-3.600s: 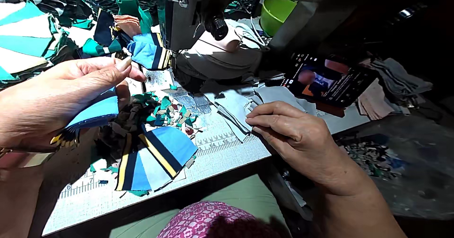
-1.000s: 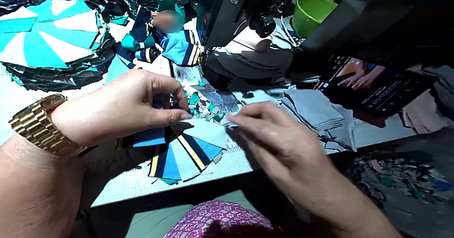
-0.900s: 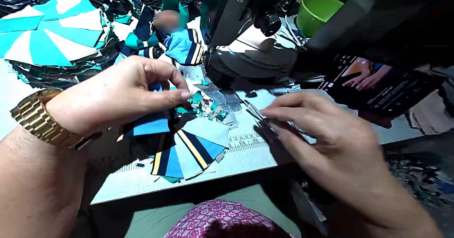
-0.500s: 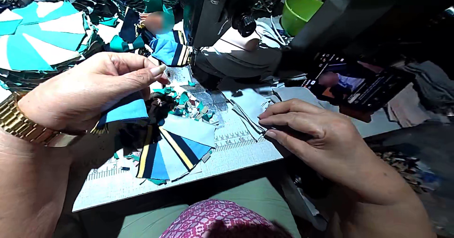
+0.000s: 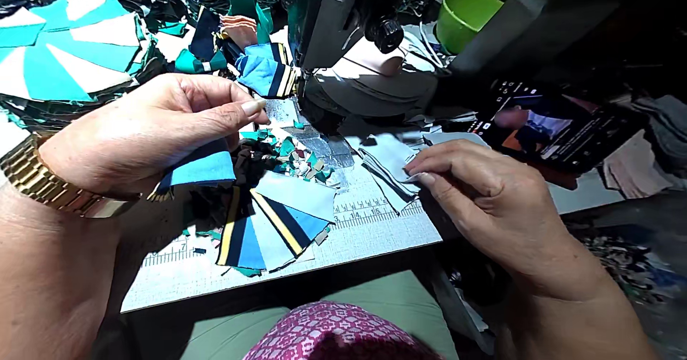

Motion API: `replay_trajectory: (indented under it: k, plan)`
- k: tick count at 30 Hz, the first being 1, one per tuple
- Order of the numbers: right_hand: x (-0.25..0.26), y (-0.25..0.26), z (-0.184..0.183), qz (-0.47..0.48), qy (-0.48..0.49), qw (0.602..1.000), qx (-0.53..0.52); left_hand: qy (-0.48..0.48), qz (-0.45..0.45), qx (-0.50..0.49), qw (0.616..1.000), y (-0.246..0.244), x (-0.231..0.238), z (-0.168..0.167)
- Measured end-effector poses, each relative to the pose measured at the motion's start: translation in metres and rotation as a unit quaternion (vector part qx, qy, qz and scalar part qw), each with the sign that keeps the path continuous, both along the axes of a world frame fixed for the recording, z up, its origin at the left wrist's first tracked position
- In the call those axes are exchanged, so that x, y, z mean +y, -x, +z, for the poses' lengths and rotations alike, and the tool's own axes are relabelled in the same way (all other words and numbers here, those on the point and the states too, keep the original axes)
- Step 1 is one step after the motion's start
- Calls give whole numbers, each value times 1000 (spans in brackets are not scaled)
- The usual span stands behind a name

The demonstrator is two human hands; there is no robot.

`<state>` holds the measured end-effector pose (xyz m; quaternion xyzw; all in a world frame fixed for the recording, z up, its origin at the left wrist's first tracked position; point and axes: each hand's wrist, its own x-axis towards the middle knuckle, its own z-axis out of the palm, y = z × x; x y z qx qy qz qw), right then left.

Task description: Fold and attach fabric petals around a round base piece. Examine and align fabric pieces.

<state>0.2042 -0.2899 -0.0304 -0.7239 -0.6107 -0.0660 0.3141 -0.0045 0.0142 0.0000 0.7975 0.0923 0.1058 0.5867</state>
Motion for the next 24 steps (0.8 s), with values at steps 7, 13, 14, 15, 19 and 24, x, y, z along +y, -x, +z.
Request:
replay_trajectory:
  k: [7,13,14,15,19,24]
  plan:
    - [37,13,25,-51,-99,993,45,-5,-24,0,1000,1,-8,7]
    - [80,59,43,102,-181,963,172,-96,-142,-54,984,-1,-14,2]
    - [84,65,43,116,-190,957,186,-98,-167,-68,979,-2,-16,1]
    - [87,70,41,124,-196,952,201,-93,-193,-78,974,-2,-15,-1]
    - [88,75,28,99,-194,946,241,-109,-212,-70,969,-1,-11,2]
    - [75,75,7,25,-163,961,222,-145,-159,-65,975,-1,-7,1]
